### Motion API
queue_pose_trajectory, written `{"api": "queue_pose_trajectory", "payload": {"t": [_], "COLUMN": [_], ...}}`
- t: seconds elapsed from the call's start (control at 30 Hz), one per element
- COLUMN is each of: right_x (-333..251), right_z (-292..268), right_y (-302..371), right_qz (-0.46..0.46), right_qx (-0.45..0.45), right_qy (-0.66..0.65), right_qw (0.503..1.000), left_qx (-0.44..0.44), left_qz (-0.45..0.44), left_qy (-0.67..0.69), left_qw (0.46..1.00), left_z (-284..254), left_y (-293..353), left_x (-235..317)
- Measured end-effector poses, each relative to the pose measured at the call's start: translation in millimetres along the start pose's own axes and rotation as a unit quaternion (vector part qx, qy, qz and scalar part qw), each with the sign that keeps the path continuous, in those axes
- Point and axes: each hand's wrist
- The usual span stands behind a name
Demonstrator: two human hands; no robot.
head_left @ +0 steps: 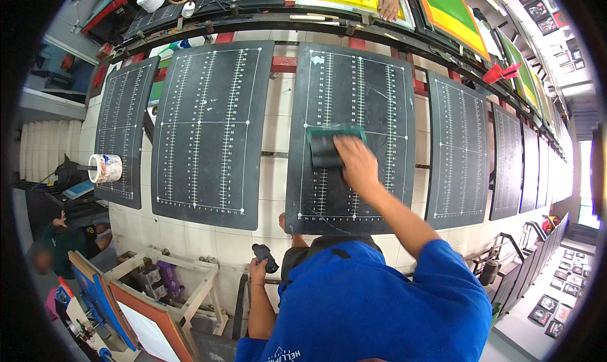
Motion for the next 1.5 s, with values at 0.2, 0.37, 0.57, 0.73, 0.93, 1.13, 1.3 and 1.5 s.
{"api": "queue_pose_trajectory", "payload": {"t": [0.2,0.37,0.57,0.73,0.93,1.13,1.3,1.5], "right_x": [56,-24,-48,12,46,27,116,116], "right_z": [27,-5,-18,48,58,50,15,18], "right_y": [-121,33,42,-132,-227,-129,-100,-190], "right_qz": [0.058,-0.004,-0.020,0.034,0.099,0.021,0.301,0.381], "right_qx": [0.047,-0.058,-0.046,0.083,0.049,0.054,0.016,-0.033], "right_qy": [0.022,-0.020,-0.041,0.058,0.037,-0.012,0.094,0.072], "right_qw": [0.997,0.998,0.998,0.994,0.993,0.998,0.949,0.921], "left_qx": [0.011,0.036,0.049,0.052,0.062,0.080,0.040,0.058], "left_qz": [0.016,-0.005,-0.028,-0.017,0.014,0.035,-0.027,-0.036], "left_qy": [0.003,0.023,-0.042,0.000,0.011,-0.010,0.031,0.013], "left_qw": [1.000,0.999,0.998,0.999,0.998,0.996,0.998,0.998], "left_z": [-12,-19,-1,-11,-12,-15,0,5], "left_y": [10,8,18,19,29,18,20,40], "left_x": [24,-12,-12,-4,23,-18,-2,1]}}
Point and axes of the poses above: each hand's wrist, its own y-axis away from the middle knuckle, its own z-axis out of the palm, x = y × z, and after that the axes turned 6 degrees about y, right-handed
